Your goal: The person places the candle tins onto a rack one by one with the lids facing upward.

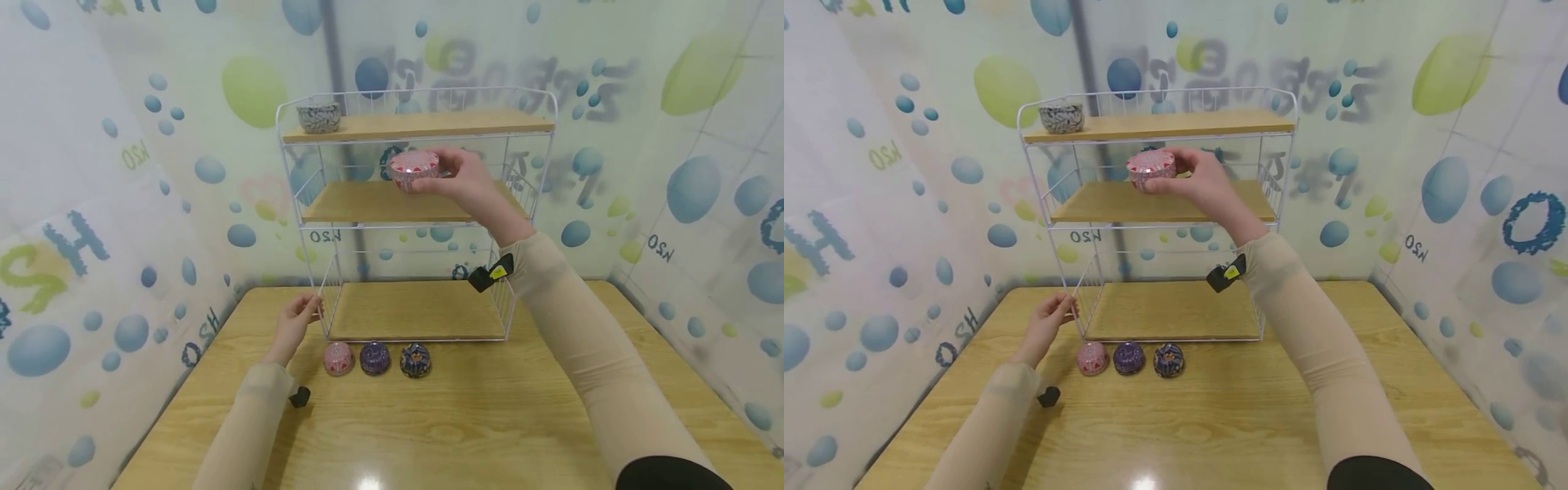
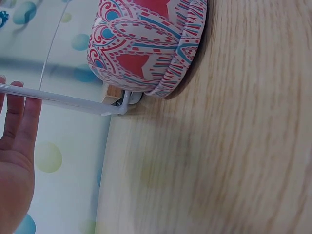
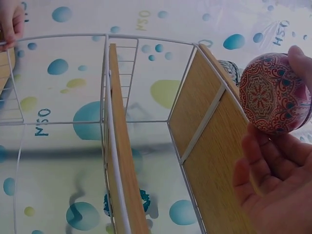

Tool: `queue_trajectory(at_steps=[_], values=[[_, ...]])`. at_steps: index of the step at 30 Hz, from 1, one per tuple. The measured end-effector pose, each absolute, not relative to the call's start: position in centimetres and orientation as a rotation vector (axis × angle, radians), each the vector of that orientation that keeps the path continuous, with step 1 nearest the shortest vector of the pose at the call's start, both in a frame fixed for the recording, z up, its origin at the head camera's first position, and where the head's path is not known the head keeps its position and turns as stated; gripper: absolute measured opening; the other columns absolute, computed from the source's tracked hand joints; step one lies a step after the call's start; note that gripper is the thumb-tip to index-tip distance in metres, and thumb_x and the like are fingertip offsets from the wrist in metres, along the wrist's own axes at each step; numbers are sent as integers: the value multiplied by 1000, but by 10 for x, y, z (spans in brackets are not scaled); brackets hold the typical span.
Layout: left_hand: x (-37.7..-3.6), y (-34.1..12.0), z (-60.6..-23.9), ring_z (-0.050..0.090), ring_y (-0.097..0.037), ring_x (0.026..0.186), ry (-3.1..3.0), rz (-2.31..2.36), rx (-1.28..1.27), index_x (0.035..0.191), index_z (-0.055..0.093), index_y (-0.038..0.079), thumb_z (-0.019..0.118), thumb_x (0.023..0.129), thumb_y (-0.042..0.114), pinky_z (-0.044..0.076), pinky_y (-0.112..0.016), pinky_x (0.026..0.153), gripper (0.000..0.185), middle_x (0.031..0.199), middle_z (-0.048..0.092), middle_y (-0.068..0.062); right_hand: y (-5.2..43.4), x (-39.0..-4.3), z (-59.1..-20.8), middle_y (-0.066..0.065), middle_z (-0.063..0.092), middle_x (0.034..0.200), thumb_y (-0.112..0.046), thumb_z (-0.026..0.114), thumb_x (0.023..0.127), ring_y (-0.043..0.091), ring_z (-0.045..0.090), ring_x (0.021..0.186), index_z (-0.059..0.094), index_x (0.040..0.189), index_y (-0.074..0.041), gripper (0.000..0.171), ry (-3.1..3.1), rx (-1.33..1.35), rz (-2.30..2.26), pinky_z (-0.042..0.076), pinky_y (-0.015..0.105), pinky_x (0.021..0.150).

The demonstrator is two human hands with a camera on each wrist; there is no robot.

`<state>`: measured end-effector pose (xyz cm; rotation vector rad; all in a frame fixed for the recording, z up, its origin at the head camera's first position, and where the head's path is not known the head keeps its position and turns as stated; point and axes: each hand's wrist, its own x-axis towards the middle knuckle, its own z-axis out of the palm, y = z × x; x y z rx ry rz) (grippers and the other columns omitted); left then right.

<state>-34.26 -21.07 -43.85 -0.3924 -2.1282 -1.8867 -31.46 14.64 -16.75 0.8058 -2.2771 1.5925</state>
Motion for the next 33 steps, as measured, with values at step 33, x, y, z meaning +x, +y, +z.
queue_trajectory(at_steps=[33], values=[[-321,-203,-415,62,-24,88,-2173,-1908,-384,110,53,-20,51,101,9,55,-32,84,30,105,54,-39,132,-307,-125,5,63,109,-26,80,80,19,55,99,61,128,-11,54,-2209,847,1501,46,30,78]])
